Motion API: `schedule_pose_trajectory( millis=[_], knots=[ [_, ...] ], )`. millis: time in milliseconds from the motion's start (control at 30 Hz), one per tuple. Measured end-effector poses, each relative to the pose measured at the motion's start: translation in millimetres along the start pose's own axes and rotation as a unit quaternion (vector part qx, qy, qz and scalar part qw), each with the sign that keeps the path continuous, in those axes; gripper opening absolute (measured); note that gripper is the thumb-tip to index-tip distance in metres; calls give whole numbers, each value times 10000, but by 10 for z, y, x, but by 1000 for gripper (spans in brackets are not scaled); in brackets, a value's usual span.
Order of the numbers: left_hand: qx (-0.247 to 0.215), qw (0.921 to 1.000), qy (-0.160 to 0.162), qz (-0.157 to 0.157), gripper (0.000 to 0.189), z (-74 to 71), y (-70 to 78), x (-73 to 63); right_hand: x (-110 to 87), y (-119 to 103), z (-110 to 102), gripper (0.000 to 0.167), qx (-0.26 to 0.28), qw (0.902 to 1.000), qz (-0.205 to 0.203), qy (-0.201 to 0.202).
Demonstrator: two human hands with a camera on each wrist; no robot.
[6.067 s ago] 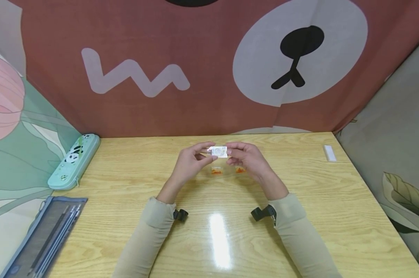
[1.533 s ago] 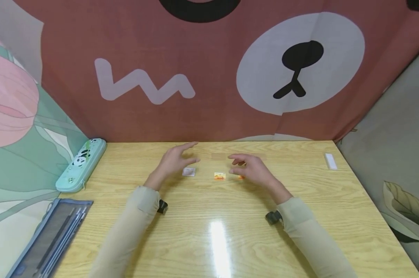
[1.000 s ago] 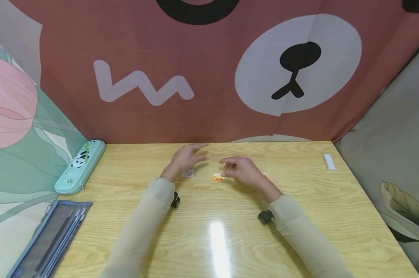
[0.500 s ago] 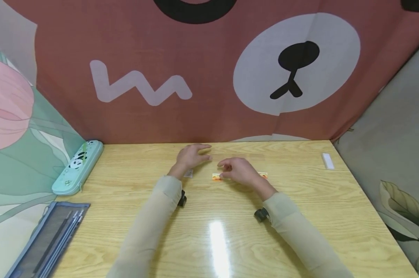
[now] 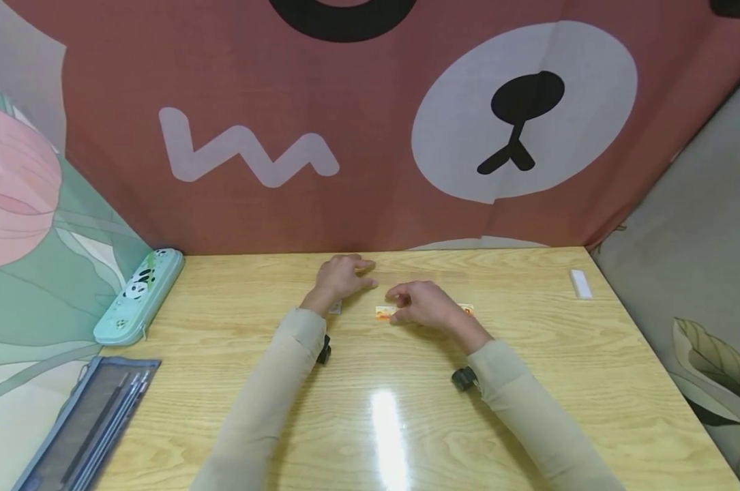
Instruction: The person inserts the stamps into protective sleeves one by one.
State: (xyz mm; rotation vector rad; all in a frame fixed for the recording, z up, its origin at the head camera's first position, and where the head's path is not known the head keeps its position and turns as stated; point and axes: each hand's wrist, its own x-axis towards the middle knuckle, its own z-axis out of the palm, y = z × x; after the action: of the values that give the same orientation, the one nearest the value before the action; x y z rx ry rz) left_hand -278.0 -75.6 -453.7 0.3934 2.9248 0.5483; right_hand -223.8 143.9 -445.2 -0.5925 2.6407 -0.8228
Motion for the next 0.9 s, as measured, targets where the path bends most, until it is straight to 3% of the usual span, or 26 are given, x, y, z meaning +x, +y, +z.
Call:
schedule_pose_trajectory(
  millis=[533, 900],
  knots=[
    [-38, 9998, 175, -6, 31, 52, 43, -2, 27, -46, 23, 25, -970, 9950, -195, 108],
    [-80, 9998, 166, -62, 25, 38, 53, -4, 21, -75, 2, 14, -1008, 9948, -107, 112]
  ],
)
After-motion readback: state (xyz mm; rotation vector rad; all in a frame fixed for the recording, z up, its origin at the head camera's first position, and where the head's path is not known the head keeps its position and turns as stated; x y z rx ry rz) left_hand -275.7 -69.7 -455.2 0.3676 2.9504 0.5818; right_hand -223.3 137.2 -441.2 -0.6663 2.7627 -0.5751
